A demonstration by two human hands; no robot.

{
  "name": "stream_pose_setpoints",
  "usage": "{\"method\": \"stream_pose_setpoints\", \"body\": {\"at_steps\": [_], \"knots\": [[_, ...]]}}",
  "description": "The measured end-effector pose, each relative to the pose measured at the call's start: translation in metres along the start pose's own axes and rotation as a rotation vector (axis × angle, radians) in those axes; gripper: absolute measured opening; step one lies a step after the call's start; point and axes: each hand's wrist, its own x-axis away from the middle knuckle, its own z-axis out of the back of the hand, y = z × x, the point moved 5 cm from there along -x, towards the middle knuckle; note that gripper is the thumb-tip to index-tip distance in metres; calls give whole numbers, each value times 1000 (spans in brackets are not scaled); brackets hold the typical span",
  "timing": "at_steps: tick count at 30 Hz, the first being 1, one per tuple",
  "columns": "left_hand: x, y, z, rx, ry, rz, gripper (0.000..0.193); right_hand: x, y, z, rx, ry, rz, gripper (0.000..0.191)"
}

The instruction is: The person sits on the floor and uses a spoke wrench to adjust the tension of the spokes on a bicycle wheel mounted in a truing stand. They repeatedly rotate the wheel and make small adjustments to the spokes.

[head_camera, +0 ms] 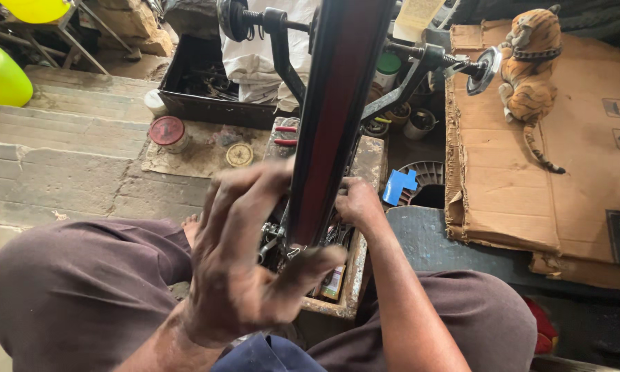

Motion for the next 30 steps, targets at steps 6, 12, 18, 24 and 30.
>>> {"method": "stream_pose_setpoints", "body": {"at_steps": [6,12,18,24,30], "knots": [[-36,13,-3,-25,-49,64,62,-15,8,2,96,53,279,40],[-40,13,-1,-33,-41,35,63,-12,2,2,163,80,412,38],[-37,11,-4,-26,-41,31,63,3,-21,7,35,149,282,33],[-35,10,2,-13,-36,10,63,29,-47,0,-336,-247,436,25],[-35,7,-3,7,-20,8,64,32,-47,8,-379,-240,468,24]]}}
